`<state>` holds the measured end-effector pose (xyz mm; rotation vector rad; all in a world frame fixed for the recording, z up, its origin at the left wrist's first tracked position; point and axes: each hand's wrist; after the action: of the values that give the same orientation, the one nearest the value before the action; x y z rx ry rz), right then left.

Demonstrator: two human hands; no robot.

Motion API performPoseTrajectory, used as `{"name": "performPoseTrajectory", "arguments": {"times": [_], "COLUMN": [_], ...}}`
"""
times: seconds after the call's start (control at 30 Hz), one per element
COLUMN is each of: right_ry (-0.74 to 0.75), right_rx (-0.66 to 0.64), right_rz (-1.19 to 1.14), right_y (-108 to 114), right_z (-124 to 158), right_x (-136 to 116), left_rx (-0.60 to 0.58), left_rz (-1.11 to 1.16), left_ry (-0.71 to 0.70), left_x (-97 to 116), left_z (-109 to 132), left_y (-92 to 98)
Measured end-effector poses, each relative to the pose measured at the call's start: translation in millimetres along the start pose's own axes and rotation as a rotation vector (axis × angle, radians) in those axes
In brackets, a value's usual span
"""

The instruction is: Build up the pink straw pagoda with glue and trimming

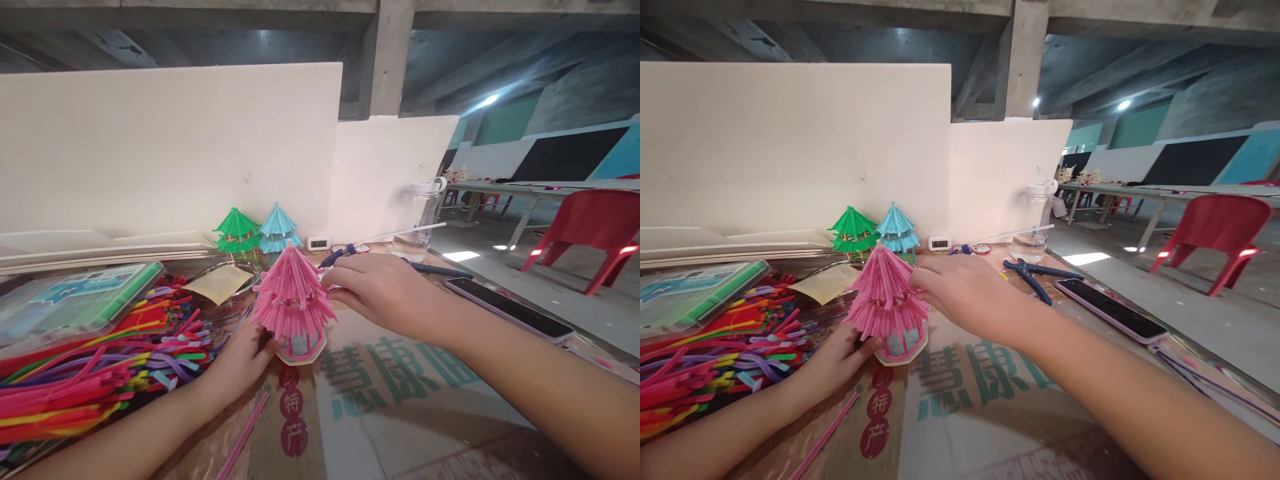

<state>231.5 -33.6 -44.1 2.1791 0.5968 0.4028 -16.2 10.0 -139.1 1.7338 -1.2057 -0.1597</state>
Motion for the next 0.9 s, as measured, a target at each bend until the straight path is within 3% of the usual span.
{"name": "performPoseTrajectory", "arguments": {"times": [0.1, 0.17, 0.37, 0.6, 0.9], "right_ry": [0.026, 0.026, -0.172, 0.005, -0.019], "right_rx": [0.026, 0.014, -0.010, 0.085, 0.085], "right_rz": [-0.046, -0.125, -0.142, -0.004, -0.007], "right_y": [1.0, 3.6, 4.7, -9.6, -8.3], "right_z": [-0.2, -0.2, -0.8, -0.8, -1.3], "right_x": [-2.4, -1.7, 12.5, 12.1, 3.8], "left_rx": [-0.046, -0.015, 0.029, 0.021, 0.025], "left_rz": [-0.003, -0.022, -0.054, -0.050, 0.011], "left_ry": [-0.079, -0.124, -0.185, -0.163, -0.134], "left_x": [0.6, 1.0, 4.6, 7.3, 10.0], "left_z": [-1.8, -3.0, -5.3, -6.8, -4.9], "left_y": [1.5, 2.4, 4.2, 6.5, 6.1]}}
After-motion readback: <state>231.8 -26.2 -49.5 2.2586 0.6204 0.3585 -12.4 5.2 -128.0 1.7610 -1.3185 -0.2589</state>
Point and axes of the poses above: each hand's wrist, its own z-axis away from the middle knuckle, its own y-axis out of the back of the hand, x = y × z, and after that the axes turned 15 degrees about -y, right-handed
